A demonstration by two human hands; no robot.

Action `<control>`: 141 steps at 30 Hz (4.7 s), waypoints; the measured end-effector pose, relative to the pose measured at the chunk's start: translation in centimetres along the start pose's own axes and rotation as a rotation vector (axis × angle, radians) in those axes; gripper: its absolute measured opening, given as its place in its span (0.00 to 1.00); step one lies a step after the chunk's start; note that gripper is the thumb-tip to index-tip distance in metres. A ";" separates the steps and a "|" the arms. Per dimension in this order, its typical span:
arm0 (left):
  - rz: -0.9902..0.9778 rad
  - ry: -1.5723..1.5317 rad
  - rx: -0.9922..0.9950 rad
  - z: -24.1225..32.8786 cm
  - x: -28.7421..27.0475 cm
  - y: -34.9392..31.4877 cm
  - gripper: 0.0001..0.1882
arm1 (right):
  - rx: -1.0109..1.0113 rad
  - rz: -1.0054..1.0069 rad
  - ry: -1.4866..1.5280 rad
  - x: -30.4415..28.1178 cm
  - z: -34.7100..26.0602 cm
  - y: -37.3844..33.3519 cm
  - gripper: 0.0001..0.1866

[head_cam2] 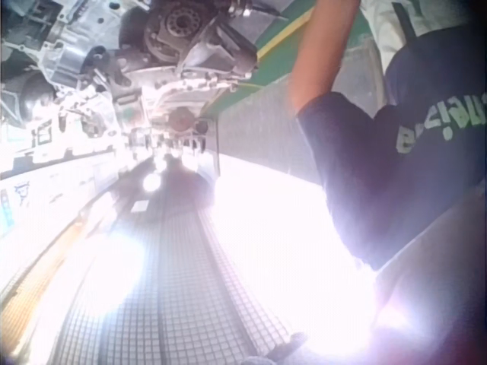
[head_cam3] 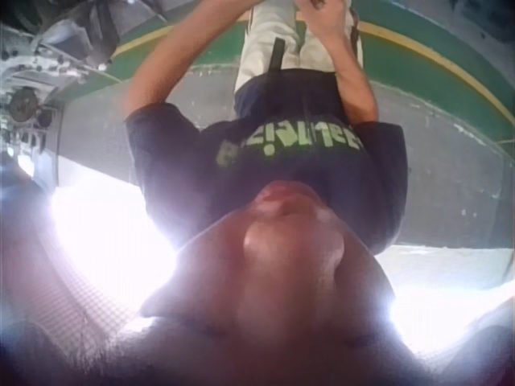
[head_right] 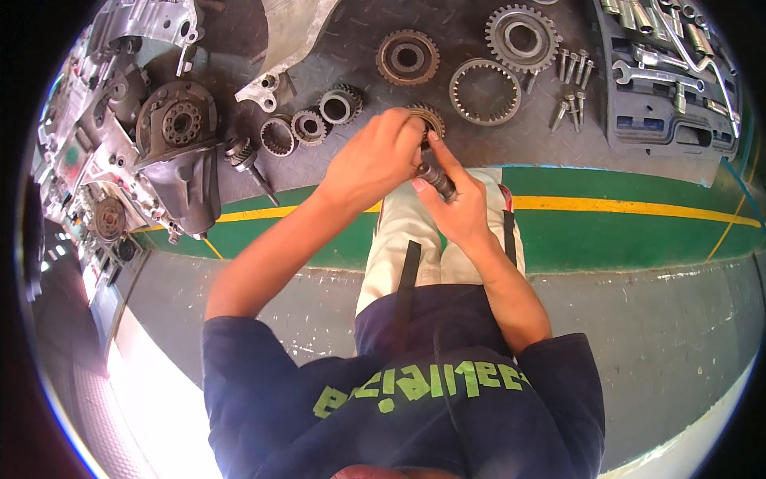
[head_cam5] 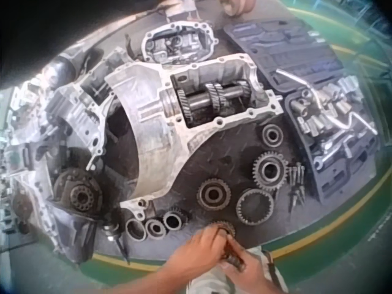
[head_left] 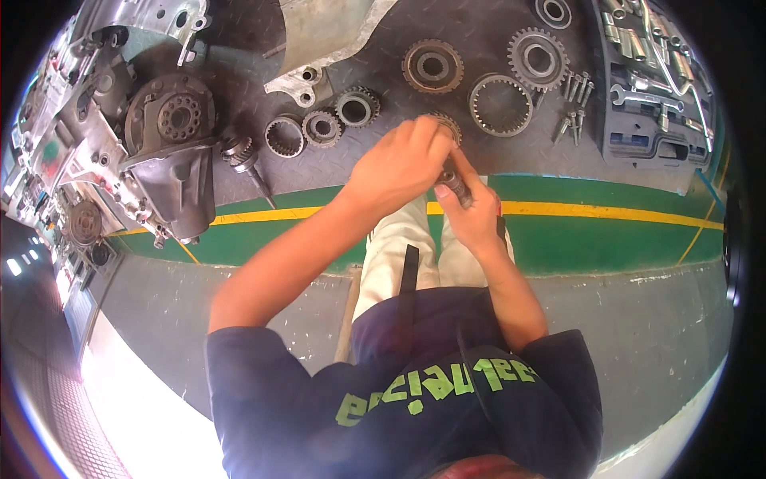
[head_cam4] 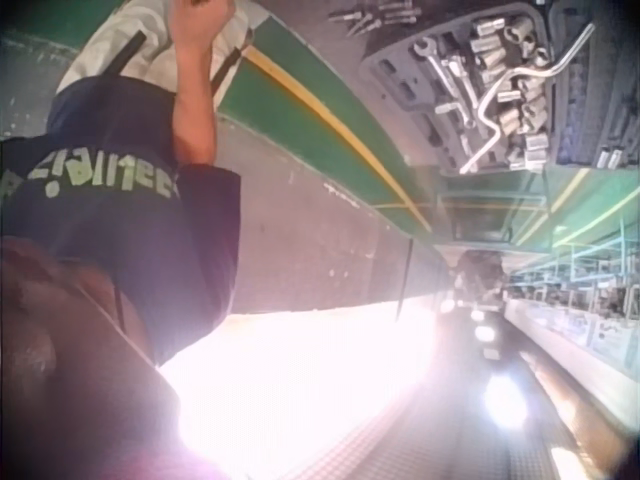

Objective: The person picks up and removes various gears, rings, and components from a transmission shaft and places them on a workbench.

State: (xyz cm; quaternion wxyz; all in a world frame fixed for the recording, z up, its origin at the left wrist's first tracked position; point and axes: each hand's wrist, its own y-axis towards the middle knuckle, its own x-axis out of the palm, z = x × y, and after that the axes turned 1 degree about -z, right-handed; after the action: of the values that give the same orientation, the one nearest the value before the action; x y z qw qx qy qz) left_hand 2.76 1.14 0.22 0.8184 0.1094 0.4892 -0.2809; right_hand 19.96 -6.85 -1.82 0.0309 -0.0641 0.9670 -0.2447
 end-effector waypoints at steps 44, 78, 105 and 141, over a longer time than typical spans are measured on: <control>0.344 -1.037 -0.589 3.5 0.3 -8.7 0.36 | 0.064 -0.280 -0.140 2.7 -2.4 -0.8 0.56; 0.706 -1.564 -0.695 -2.5 -3.3 -9.1 0.30 | 0.327 -0.263 -0.033 4.6 -4.5 0.9 0.28; 0.678 -1.633 -0.689 3.1 2.3 -10.0 0.28 | 0.241 -0.354 -0.116 5.0 -3.3 0.6 0.55; 0.434 -1.124 -0.588 2.5 -0.9 -13.7 0.33 | 0.199 -0.418 -0.018 4.7 -4.3 -0.3 0.38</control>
State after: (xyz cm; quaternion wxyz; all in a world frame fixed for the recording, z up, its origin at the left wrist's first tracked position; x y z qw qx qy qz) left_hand -3.43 -10.89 3.53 0.9824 -0.1853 0.0116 0.0209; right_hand 14.97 -5.81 1.94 -0.0057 -0.2619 0.9035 -0.3393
